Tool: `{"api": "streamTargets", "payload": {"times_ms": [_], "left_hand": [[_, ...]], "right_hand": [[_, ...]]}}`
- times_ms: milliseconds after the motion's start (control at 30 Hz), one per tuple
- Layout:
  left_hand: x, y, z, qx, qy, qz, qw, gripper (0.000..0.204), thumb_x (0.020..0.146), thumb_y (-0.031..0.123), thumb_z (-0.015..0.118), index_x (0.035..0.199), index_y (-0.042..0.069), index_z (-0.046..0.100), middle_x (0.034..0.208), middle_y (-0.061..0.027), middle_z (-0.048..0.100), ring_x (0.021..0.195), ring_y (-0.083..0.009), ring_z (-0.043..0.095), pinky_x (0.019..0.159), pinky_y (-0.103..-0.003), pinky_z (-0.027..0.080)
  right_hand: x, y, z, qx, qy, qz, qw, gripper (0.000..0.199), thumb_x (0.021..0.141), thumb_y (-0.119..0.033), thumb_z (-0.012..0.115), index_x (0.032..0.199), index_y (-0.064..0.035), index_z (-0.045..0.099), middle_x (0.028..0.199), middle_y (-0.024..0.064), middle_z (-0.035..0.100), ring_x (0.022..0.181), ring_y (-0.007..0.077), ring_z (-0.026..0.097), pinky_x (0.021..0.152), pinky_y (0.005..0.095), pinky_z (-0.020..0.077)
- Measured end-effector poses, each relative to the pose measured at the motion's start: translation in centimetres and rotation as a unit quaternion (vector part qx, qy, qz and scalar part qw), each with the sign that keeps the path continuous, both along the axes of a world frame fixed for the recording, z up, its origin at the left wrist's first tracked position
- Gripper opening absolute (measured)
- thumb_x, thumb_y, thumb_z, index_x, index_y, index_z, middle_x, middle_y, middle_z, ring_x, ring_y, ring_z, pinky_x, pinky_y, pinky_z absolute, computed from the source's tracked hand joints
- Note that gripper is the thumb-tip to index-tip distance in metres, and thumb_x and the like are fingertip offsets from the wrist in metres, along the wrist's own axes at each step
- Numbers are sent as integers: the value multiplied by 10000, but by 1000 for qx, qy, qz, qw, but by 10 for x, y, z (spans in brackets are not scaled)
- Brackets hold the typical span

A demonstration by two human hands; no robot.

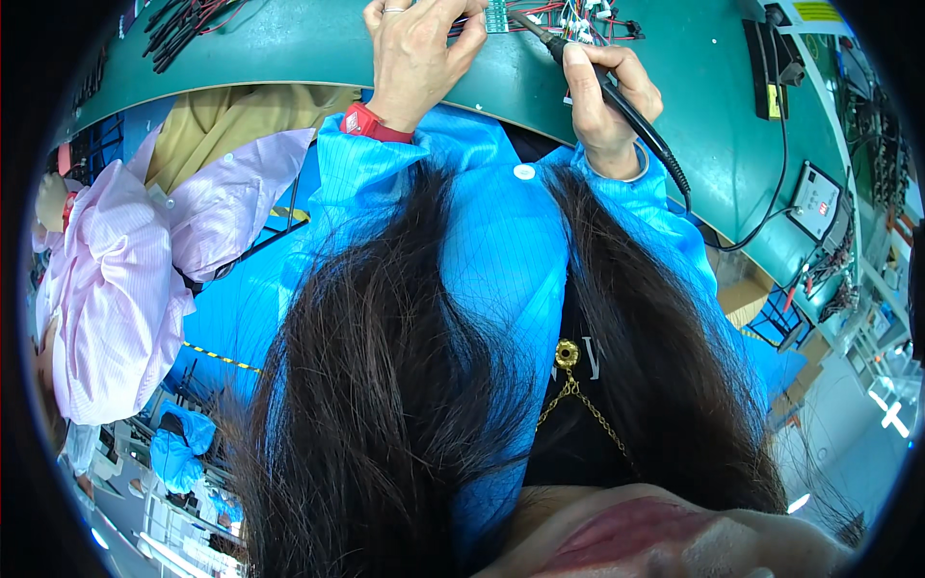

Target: Soldering multiple wires onto a printed circuit board at a manual assembly station.

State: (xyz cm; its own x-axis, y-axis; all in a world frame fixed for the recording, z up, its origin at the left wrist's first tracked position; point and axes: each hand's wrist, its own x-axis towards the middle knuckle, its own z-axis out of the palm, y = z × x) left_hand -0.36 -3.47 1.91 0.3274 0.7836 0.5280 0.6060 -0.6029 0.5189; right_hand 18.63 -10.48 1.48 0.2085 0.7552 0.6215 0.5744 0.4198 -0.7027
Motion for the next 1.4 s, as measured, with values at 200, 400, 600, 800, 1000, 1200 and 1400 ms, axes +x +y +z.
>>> {"api": "streamTargets", "payload": {"times_ms": [200, 400, 600, 800, 1000, 1200, 1400], "left_hand": [[1, 0, -1, 1, 3, 6, 1000, 89, 781, 87, 708, 849, 109, 655, 904, -10, 681, 1033, -253, 591, 914, -437, 377], [3, -1, -2, 13, 8, 11, 1000, 90, 786, 90, 707, 851, 114, 649, 915, -10, 679, 1034, -250, 587, 913, -441, 373], [4, -1, 0, 29, 34, 2, 999, 113, 794, 104, 709, 875, 118, 633, 918, -10, 655, 1033, -250, 571, 920, -440, 368], [4, -2, -2, 27, 33, 6, 999, 107, 798, 110, 702, 873, 120, 626, 914, -20, 641, 1026, -255, 566, 912, -445, 367], [4, 0, 5, 27, 61, 2, 998, 89, 810, 127, 694, 857, 125, 619, 881, -30, 619, 1010, -262, 568, 892, -449, 369], [-1, 5, 9, 22, 75, -27, 997, 80, 812, 135, 690, 851, 129, 621, 879, -25, 620, 984, -248, 578, 874, -446, 371], [-1, 6, 4, 35, 72, -27, 996, 69, 819, 142, 689, 858, 128, 634, 912, -17, 644, 996, -231, 583, 868, -440, 373]], "right_hand": [[0, 0, 0, -11, -1, 0, 1000, 81, 819, -12, 766, 809, 16, 691, 630, 33, 655, 550, 71, 594, 515, 213, 447], [0, 0, -1, -12, 1, 4, 1000, 80, 821, -12, 766, 811, 15, 692, 637, 37, 659, 553, 70, 595, 517, 213, 448], [2, -1, -1, -23, 0, 7, 1000, 78, 834, -19, 764, 824, 13, 693, 646, 35, 664, 564, 70, 599, 523, 213, 449], [-3, -3, 0, -44, 34, 2, 998, 79, 803, -40, 780, 807, -6, 708, 685, 55, 689, 601, 140, 614, 585, 266, 471], [-4, -4, 1, -58, 55, -4, 997, 88, 760, -53, 795, 761, -20, 713, 718, 78, 709, 635, 217, 630, 645, 322, 491], [-4, -2, 1, -47, 52, 1, 998, 86, 750, -46, 792, 758, -19, 710, 720, 80, 709, 638, 227, 634, 647, 328, 493], [-3, -3, 3, -41, 44, 3, 998, 89, 745, -41, 792, 754, -16, 707, 721, 87, 709, 639, 230, 636, 646, 328, 495]]}}
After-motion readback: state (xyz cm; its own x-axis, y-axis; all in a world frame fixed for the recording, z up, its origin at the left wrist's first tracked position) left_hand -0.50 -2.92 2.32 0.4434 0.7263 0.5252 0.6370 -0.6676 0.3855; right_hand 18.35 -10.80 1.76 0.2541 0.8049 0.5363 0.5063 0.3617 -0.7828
